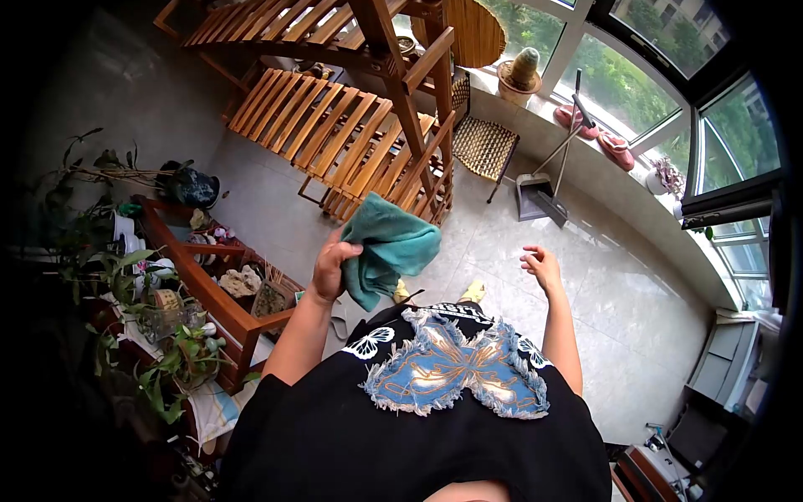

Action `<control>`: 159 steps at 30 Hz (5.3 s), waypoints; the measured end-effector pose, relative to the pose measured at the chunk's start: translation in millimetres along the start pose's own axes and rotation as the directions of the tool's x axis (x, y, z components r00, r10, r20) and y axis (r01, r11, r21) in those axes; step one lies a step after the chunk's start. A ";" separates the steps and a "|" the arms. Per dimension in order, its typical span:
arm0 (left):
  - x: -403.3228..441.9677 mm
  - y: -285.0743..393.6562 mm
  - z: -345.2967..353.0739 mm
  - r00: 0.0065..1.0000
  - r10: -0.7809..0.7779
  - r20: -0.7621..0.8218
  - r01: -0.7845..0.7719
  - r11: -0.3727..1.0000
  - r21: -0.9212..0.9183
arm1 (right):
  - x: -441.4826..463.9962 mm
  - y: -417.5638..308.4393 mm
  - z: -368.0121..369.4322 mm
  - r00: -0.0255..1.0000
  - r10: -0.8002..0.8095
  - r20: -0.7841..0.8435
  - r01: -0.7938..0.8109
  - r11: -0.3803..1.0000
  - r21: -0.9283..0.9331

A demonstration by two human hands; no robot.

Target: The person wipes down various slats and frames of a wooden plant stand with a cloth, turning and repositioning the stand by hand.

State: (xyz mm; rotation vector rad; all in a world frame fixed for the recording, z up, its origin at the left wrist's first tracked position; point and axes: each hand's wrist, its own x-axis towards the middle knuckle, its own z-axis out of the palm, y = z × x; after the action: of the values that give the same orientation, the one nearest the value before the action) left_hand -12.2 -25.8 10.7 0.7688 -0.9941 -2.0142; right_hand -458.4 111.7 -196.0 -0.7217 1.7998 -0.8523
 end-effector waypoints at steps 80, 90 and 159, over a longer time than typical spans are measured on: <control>139.6 -55.3 127.5 0.911 -0.355 0.211 0.385 0.915 -0.124 | -143.1 -206.7 108.8 0.591 -0.807 0.002 0.581 0.424 -0.694; 120.3 -15.9 104.5 0.923 -0.210 0.321 0.191 0.977 0.090 | -152.4 -199.9 40.7 0.585 -0.747 -0.315 0.718 0.658 -0.227; 58.2 -2.0 94.0 0.871 -0.143 0.469 -0.158 0.823 0.546 | -117.7 -246.2 68.9 0.799 -0.521 0.300 0.234 0.728 0.644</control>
State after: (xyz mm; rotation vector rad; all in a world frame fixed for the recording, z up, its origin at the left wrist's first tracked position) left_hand -116.0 -36.6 47.1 0.5337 -1.9647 -1.9516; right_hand -329.8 46.1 45.6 -0.8182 0.8712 -1.3085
